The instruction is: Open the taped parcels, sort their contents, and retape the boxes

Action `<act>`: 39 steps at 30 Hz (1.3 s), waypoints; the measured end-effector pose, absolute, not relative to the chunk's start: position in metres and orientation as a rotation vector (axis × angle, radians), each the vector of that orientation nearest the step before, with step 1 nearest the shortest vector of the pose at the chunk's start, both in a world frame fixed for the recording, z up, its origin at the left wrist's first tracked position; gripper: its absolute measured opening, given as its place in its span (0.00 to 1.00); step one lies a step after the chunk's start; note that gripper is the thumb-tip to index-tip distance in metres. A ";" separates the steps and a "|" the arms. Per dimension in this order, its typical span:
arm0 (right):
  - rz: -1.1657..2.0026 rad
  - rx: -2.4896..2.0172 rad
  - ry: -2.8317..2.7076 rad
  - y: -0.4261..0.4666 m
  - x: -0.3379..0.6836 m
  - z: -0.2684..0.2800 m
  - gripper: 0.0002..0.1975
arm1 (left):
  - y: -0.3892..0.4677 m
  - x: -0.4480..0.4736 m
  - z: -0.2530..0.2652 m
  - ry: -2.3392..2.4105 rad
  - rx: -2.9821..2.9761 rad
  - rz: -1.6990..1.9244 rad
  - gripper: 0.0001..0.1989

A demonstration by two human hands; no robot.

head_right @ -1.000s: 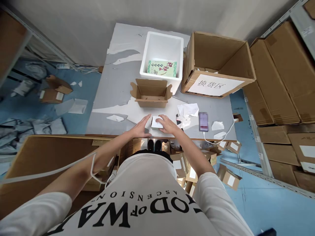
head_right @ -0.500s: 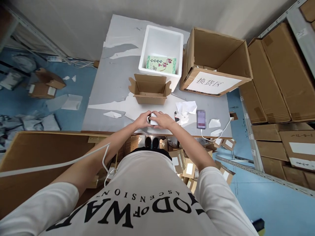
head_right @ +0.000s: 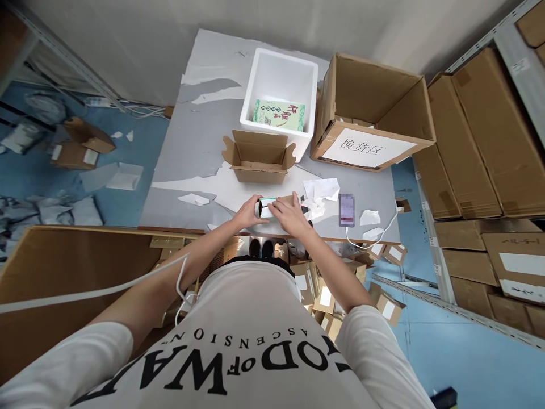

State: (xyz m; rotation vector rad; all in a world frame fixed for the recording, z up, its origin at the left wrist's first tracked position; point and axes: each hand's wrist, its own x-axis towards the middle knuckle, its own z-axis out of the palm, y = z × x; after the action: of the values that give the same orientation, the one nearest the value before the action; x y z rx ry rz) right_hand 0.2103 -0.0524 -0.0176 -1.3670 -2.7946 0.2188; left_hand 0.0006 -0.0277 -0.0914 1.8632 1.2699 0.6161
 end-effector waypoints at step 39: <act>0.315 -1.919 -2.903 -0.027 0.142 0.028 0.41 | -0.051 0.026 -0.104 1.408 1.775 0.717 0.36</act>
State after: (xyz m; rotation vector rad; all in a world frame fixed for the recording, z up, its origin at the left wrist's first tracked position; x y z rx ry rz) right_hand 0.1423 -0.0272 0.0282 -1.9188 -2.9032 0.3146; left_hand 0.0255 -0.0507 -0.1043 1.7753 1.4076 0.7166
